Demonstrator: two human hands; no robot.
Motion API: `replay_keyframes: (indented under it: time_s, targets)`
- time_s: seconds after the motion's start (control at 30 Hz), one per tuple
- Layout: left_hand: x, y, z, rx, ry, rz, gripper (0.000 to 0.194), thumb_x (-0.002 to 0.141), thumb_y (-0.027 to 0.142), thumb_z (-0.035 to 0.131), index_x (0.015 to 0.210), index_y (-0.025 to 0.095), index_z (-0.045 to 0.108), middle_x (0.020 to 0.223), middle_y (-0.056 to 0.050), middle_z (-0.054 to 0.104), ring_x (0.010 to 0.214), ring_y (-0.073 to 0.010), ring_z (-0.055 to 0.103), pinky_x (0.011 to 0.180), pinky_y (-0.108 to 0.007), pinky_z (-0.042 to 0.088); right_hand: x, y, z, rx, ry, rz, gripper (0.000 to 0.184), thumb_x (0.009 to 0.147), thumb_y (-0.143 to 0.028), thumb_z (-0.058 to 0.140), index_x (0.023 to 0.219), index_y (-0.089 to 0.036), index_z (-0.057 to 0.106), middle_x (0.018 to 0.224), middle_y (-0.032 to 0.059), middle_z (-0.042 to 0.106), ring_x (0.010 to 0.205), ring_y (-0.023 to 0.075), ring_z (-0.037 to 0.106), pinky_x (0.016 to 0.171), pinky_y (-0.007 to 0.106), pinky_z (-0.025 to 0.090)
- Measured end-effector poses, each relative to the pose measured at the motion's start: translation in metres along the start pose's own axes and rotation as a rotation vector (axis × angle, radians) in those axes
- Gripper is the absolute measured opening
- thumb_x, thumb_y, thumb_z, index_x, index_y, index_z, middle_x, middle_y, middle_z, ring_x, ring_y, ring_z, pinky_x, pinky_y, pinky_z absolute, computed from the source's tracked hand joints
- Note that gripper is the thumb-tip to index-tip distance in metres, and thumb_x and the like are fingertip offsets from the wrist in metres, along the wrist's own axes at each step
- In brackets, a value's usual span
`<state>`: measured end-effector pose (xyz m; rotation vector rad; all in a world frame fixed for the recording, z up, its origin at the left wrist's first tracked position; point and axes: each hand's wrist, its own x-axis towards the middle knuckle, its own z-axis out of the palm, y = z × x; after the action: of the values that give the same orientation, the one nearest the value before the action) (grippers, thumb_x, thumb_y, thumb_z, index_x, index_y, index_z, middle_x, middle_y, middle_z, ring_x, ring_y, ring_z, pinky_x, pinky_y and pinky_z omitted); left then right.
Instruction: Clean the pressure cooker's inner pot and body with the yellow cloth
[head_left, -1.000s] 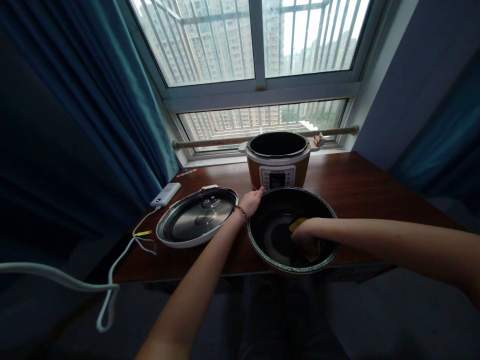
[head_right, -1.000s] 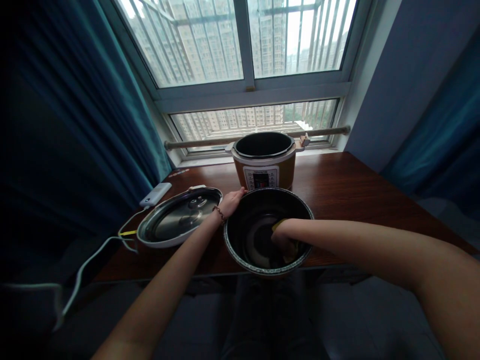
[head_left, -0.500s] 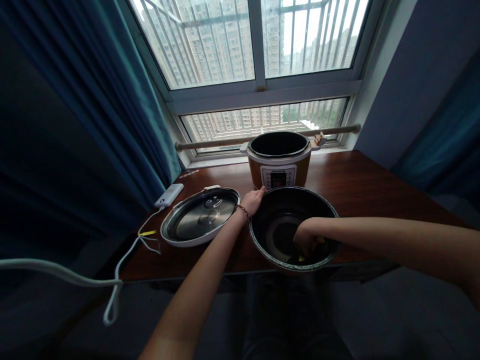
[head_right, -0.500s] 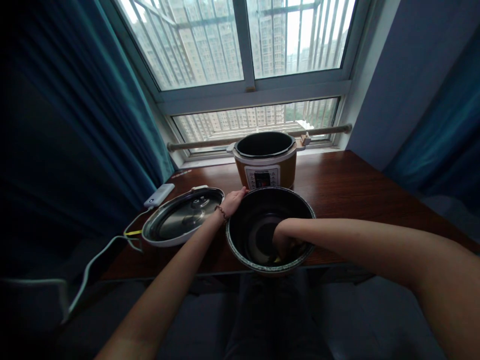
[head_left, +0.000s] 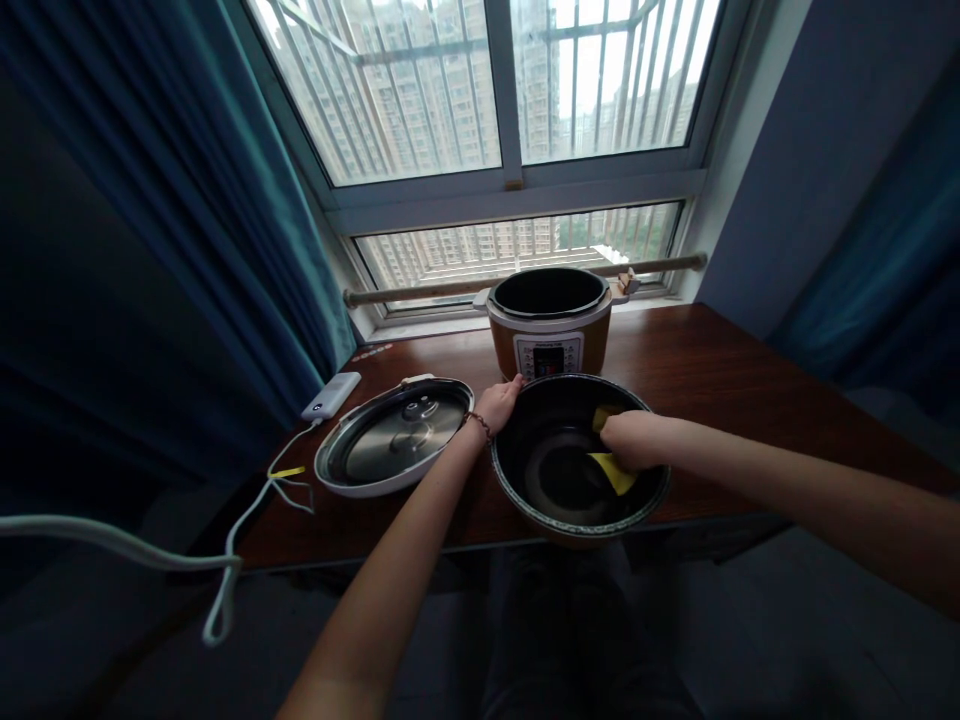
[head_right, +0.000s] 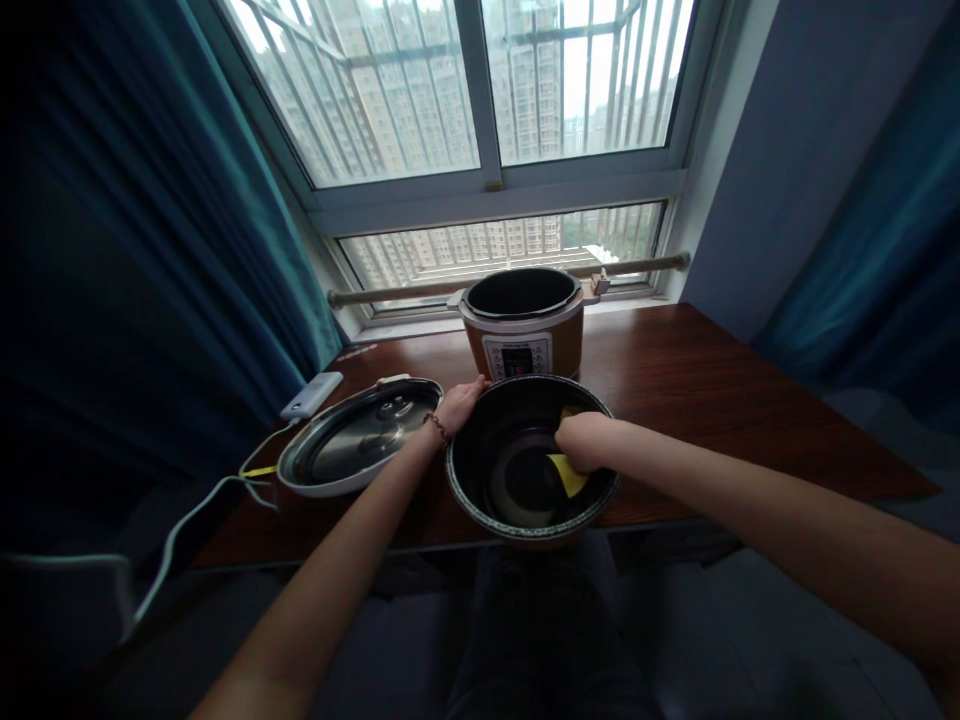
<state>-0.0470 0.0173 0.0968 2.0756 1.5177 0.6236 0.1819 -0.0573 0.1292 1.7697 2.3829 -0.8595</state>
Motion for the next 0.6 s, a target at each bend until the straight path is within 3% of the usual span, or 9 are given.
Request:
replay_keyframes:
  time_s: [0.07,0.13,0.23,0.3,0.37,0.47,0.53,0.6]
  targets:
    - [-0.001,0.001,0.000,0.035,0.004,0.016,0.059,0.092,0.048,0.017,0.102,0.019,0.067,0.106,-0.006,0.068,0.104,-0.0214,0.059,0.088,-0.025,0.041,-0.017,-0.001,-0.007,-0.036,-0.066,-0.085,0.006,0.067,-0.016,0.064,0.061,-0.013,0.063,0.066,0.0081,0.063,0.073,0.0225,0.062,0.072,0.033,0.046]
    - [-0.004,0.003,-0.002,0.080,0.014,0.038,0.060,0.092,0.047,0.016,0.099,0.019,0.068,0.103,-0.007,0.069,0.101,-0.0205,0.060,0.087,-0.025,0.042,-0.035,0.001,-0.014,-0.049,-0.029,-0.230,0.012,0.076,-0.022,0.055,0.075,-0.015,0.066,0.075,0.0069,0.065,0.072,0.0195,0.062,0.071,0.030,0.046]
    - [-0.010,0.014,-0.008,0.170,0.052,0.101,0.053,0.093,0.042,0.019,0.102,0.017,0.064,0.108,-0.008,0.065,0.104,-0.0192,0.057,0.091,-0.026,0.040,-0.056,0.013,-0.011,0.035,0.336,-0.373,0.021,0.082,-0.023,0.047,0.094,-0.018,0.064,0.095,0.0070,0.065,0.089,0.0194,0.060,0.081,0.031,0.046]
    - [-0.015,0.029,-0.013,0.239,0.083,0.164,0.044,0.093,0.038,0.025,0.111,0.014,0.057,0.120,-0.010,0.057,0.114,-0.0190,0.049,0.098,-0.028,0.034,-0.063,0.026,0.002,0.150,0.653,-0.339,0.026,0.082,-0.025,0.047,0.103,-0.018,0.060,0.111,0.0084,0.060,0.104,0.0208,0.055,0.093,0.035,0.042]
    - [-0.020,0.049,-0.015,0.308,0.074,0.225,0.040,0.093,0.036,0.029,0.114,0.013,0.054,0.125,-0.012,0.052,0.118,-0.0206,0.044,0.101,-0.032,0.032,-0.062,0.039,0.023,0.263,0.886,-0.230,0.034,0.080,-0.027,0.048,0.112,-0.016,0.056,0.121,0.0112,0.054,0.114,0.0232,0.049,0.099,0.040,0.037]
    - [-0.027,0.085,-0.003,0.405,-0.117,0.327,0.033,0.090,0.035,0.035,0.097,0.015,0.061,0.102,-0.011,0.062,0.100,-0.0232,0.056,0.088,-0.035,0.042,-0.051,0.051,0.058,0.456,1.027,-0.021,0.047,0.078,-0.032,0.047,0.120,-0.011,0.050,0.125,0.0168,0.052,0.116,0.0276,0.048,0.099,0.045,0.037]
    - [-0.031,0.105,0.017,0.458,-0.331,0.407,0.022,0.083,0.034,0.049,0.083,0.017,0.063,0.086,-0.008,0.065,0.085,-0.0230,0.061,0.078,-0.034,0.047,-0.044,0.052,0.074,0.617,1.030,0.031,0.048,0.081,-0.032,0.042,0.122,-0.011,0.049,0.123,0.0168,0.053,0.115,0.0271,0.050,0.098,0.045,0.038]
    - [-0.035,0.120,0.043,0.490,-0.518,0.476,0.014,0.076,0.029,0.059,0.081,0.017,0.064,0.084,-0.007,0.065,0.082,-0.0231,0.062,0.073,-0.033,0.048,-0.039,0.050,0.083,0.744,1.032,0.030,0.047,0.083,-0.032,0.037,0.124,-0.012,0.048,0.123,0.0149,0.055,0.114,0.0250,0.051,0.098,0.044,0.038]
